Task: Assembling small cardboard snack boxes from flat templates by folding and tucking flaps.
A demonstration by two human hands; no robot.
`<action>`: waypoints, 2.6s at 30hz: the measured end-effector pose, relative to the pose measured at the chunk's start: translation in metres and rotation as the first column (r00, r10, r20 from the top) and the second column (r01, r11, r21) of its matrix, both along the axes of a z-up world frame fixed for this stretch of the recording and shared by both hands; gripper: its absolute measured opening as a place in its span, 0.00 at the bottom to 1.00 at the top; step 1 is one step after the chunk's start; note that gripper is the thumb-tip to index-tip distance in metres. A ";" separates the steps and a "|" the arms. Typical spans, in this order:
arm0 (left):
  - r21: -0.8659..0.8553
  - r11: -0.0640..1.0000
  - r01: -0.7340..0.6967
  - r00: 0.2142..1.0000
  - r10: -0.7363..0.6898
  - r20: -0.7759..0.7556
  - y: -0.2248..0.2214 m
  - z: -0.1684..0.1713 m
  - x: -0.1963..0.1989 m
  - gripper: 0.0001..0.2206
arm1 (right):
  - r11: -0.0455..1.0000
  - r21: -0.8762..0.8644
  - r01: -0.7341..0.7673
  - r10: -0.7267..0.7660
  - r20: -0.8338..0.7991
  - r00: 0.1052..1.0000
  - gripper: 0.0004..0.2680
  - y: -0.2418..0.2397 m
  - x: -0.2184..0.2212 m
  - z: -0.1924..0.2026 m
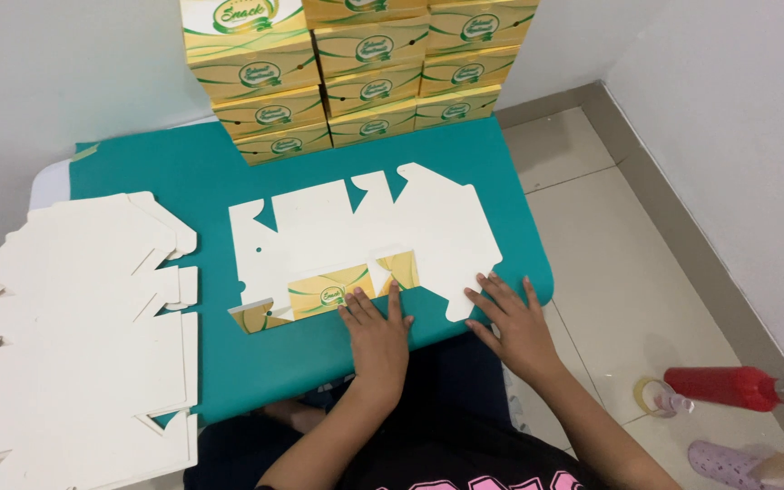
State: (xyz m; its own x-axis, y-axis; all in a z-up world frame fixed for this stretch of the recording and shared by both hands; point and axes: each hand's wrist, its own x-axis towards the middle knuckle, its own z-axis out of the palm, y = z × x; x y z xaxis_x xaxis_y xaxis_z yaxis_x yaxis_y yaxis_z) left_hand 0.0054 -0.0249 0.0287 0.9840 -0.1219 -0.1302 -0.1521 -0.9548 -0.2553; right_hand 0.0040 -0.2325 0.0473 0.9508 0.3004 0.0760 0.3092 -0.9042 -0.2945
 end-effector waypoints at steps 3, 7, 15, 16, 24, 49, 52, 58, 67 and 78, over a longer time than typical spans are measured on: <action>0.030 1.000 0.008 1.000 -0.007 -0.026 -0.004 -0.005 0.004 0.28 | 0.999 0.033 -0.030 0.030 -0.007 1.000 0.15 -0.003 0.005 0.006; 0.040 0.999 -0.005 0.999 0.006 -0.044 -0.002 0.004 0.002 0.28 | 0.994 0.021 -0.104 0.103 0.006 0.995 0.15 -0.012 0.017 0.003; -0.076 0.996 0.042 0.994 -0.034 0.104 -0.015 -0.015 -0.004 0.32 | 0.993 0.119 0.008 -0.011 0.017 1.000 0.15 -0.006 0.034 0.000; -0.073 0.996 0.042 0.994 -0.034 0.104 -0.015 -0.015 -0.005 0.32 | 0.993 0.121 0.008 -0.010 0.017 1.000 0.15 -0.002 0.036 -0.003; -0.146 0.986 0.080 0.996 -0.072 0.060 -0.016 -0.005 -0.005 0.36 | 0.987 0.039 -0.158 0.162 -0.167 0.973 0.29 0.005 0.026 0.016; -0.106 0.991 0.076 0.997 -0.079 -0.019 -0.032 -0.009 0.008 0.52 | 0.995 0.011 0.100 -0.098 0.325 0.941 0.04 0.029 0.065 -0.033; -0.066 0.996 0.062 0.998 -0.063 -0.017 -0.034 -0.016 0.008 0.51 | 0.995 -0.095 -0.011 0.045 0.360 0.932 0.05 0.043 0.049 -0.031; -0.050 0.997 0.059 0.998 -0.057 0.034 -0.033 -0.016 0.008 0.50 | 0.995 -0.028 -0.095 0.098 0.288 0.953 0.09 0.039 0.027 -0.003; -0.121 0.990 0.079 0.996 -0.083 -0.028 -0.035 -0.006 0.010 0.50 | 0.990 -0.030 0.138 -0.123 0.300 0.946 0.08 0.015 0.025 -0.016; -0.050 0.983 0.178 0.973 -0.168 0.161 -0.059 -0.046 0.016 0.46 | 0.997 -0.062 -0.043 0.064 0.391 0.918 0.10 0.038 0.024 -0.014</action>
